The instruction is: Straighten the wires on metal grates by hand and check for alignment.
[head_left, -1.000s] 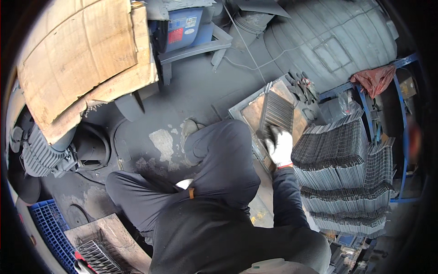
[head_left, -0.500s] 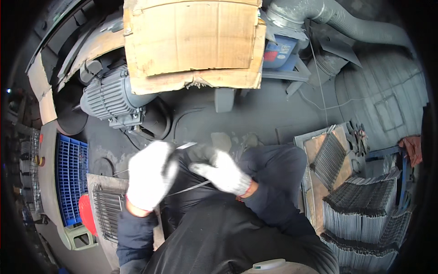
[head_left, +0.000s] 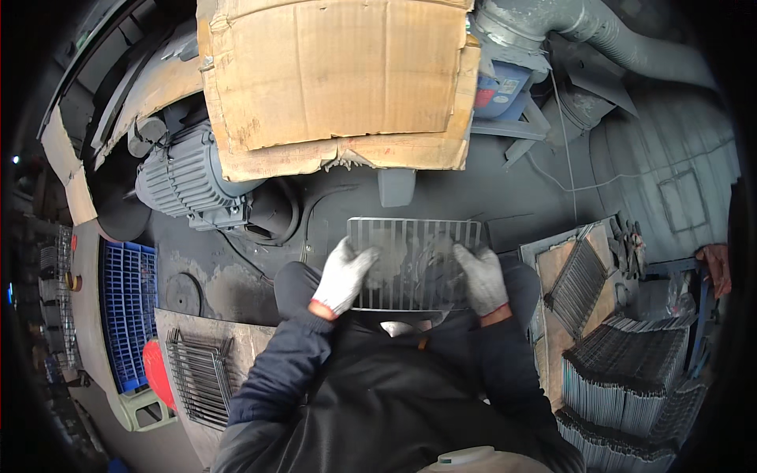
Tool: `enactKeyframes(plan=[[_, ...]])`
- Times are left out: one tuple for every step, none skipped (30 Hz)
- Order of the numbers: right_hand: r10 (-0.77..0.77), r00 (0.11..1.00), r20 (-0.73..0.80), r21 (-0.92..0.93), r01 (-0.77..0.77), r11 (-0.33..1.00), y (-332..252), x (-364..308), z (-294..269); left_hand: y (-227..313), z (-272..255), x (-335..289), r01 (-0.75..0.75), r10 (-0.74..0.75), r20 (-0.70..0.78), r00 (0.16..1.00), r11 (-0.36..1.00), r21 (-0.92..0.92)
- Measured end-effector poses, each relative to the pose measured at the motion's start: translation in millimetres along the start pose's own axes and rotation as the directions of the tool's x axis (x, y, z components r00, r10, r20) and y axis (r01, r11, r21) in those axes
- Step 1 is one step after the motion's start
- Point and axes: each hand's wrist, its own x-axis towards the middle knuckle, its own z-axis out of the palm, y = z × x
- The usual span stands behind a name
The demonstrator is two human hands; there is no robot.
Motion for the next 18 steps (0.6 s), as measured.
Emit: enactKeyframes(plan=[[-0.067,0.998,-0.017,0.018,0.067,0.998,-4.2,3.9,-11.2,14.4,14.9,8.1,0.066,-0.068,0.031,0.997,0.995,0.081],[-0.107,0.993,-0.040,0.025,0.108,0.994,-16.2,2.9,-6.1,30.3,22.8,12.3,0.128,-0.137,0.045,0.990,0.978,0.164],[-0.082,0.996,-0.034,-0.013,0.081,0.997,-24.6,6.4,-4.4,27.3,23.0,18.5,0.047,-0.057,0.067,0.996,0.988,0.146],[-0.061,0.998,-0.036,-0.049,0.059,0.997,-29.6,11.3,-5.2,30.4,22.5,18.2,0.055,-0.065,0.066,0.996,0.988,0.146],[-0.053,0.998,-0.038,-0.050,0.051,0.997,-27.2,15.9,0.0,37.5,22.1,15.7,0.090,-0.093,0.013,0.996,0.984,0.152],[-0.054,0.998,-0.020,-0.036,0.053,0.998,-22.0,19.7,10.5,40.4,19.9,14.2,0.126,-0.121,-0.041,0.992,0.980,0.156],[-0.060,0.998,-0.001,-0.022,0.060,0.998,-18.1,24.3,22.5,36.3,4.0,13.9,0.170,-0.170,-0.019,0.985,0.985,0.021],[-0.031,0.999,0.029,-0.075,0.034,0.997,-11.6,27.9,36.5,28.2,-21.1,13.3,0.137,-0.130,-0.057,0.990,0.979,0.148],[-0.117,0.991,0.064,-0.094,0.122,0.988,7.4,38.0,46.1,33.9,-33.4,11.5,0.181,-0.176,-0.067,0.982,0.982,0.063],[-0.197,0.974,0.113,-0.111,0.209,0.971,25.1,48.2,49.9,40.5,-39.6,7.4,0.219,-0.221,-0.086,0.972,0.975,-0.026],[-0.191,0.974,0.118,-0.119,0.205,0.972,20.4,47.4,51.8,44.3,-41.2,6.4,0.228,-0.231,-0.107,0.967,0.973,-0.036],[-0.128,0.988,0.091,-0.156,0.141,0.978,12.9,42.7,51.6,48.2,-41.3,5.5,0.236,-0.240,-0.126,0.963,0.971,-0.046],[-0.066,0.996,0.063,-0.188,0.076,0.979,3.8,34.7,54.9,55.4,-33.5,6.0,0.271,-0.272,-0.088,0.958,0.962,-0.017],[0.015,0.999,0.038,-0.137,-0.009,0.991,-12.5,25.3,45.8,49.3,-22.7,9.0,0.269,-0.268,-0.066,0.961,0.963,0.012],[-0.025,1.000,0.002,-0.110,0.025,0.994,-19.9,20.6,29.4,44.6,-3.6,15.1,0.259,-0.257,-0.030,0.966,0.965,0.051],[-0.061,0.998,-0.035,-0.081,0.058,0.995,-24.1,16.9,15.8,41.0,12.0,17.5,0.249,-0.250,0.004,0.968,0.964,0.093],[-0.063,0.993,-0.097,-0.065,0.057,0.996,-27.0,14.5,7.9,24.2,17.8,20.9,0.253,-0.254,0.002,0.967,0.963,0.093],[-0.069,0.984,-0.161,-0.054,0.061,0.997,-29.2,13.4,4.0,-5.9,19.5,29.8,0.176,-0.178,0.008,0.984,0.978,0.110]])
